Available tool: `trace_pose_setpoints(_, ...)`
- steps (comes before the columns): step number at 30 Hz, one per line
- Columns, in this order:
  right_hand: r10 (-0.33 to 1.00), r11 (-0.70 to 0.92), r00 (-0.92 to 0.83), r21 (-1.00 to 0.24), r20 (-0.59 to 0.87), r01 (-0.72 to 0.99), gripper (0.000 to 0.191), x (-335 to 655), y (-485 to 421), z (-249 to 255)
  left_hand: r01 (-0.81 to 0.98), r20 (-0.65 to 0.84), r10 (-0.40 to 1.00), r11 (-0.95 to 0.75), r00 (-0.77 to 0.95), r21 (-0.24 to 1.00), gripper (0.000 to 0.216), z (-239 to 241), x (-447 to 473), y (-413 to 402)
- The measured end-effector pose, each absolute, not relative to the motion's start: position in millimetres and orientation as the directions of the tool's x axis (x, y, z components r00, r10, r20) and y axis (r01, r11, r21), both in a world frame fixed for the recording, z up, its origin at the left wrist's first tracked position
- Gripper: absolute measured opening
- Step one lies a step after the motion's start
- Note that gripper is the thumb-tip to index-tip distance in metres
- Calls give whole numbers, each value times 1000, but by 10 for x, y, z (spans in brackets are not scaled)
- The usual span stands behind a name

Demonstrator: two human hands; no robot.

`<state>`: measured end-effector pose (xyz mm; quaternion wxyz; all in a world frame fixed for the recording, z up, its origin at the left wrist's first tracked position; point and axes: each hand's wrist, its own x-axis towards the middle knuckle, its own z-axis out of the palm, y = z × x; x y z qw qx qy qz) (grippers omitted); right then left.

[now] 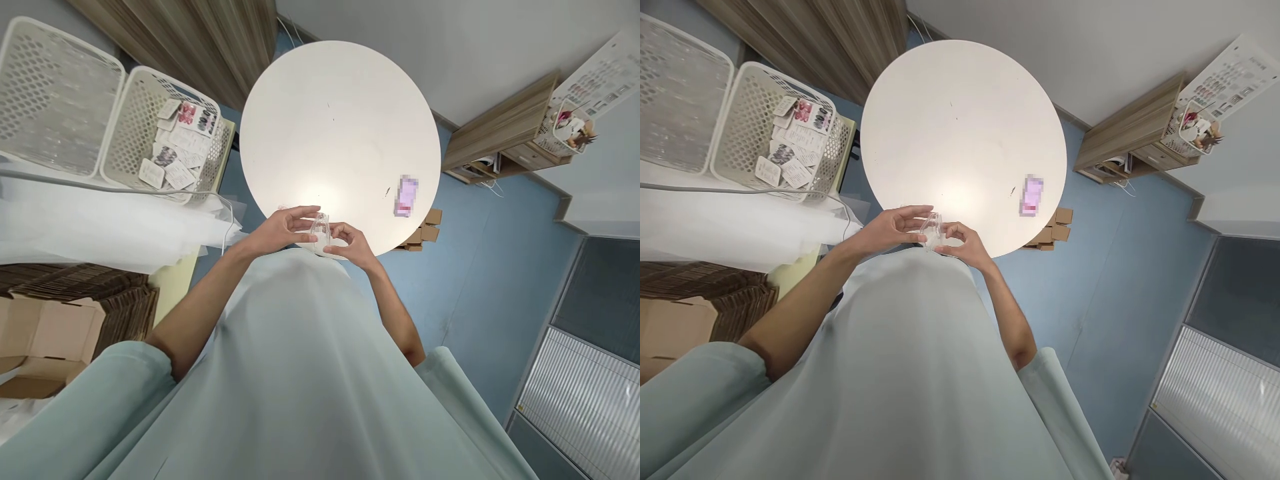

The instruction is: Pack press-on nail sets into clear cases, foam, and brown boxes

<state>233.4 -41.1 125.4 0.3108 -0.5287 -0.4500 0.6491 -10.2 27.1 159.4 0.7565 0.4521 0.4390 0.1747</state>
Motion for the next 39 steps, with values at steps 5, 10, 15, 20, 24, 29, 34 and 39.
trace_pose_setpoints(5,871,-427,-247,-903,-426,52,61,2312,-429,1225,143,-512,642,536,571,832,96,1556,-186,287)
trace_pose_setpoints(10,870,-416,-253,-906,-423,83,60,2281,-430,1240,169,-533,710,520,460,838,90,1465,-191,270)
trace_pose_setpoints(15,871,-421,-245,-904,-427,76,59,2309,-420,1268,176,-528,729,506,436,844,82,1371,-184,268)
trace_pose_setpoints(20,884,-443,-148,-896,-443,34,60,2343,-389,1285,108,-511,733,523,449,845,80,1352,-214,244)
trace_pose_setpoints(24,888,-459,-25,-889,-459,12,58,2309,-355,1215,63,-527,701,572,480,818,81,1378,-242,188)
trace_pose_setpoints(29,879,-476,-5,-879,-477,12,60,2254,-287,1115,51,-520,706,570,481,820,85,1408,-248,136)
trace_pose_setpoints(34,873,-466,-145,-884,-465,33,58,2224,-186,1119,58,-503,735,539,454,840,86,1375,-287,142)
trace_pose_setpoints(39,845,-485,-233,-873,-482,46,60,2112,-41,1056,21,-483,756,530,441,848,85,1311,-436,130)
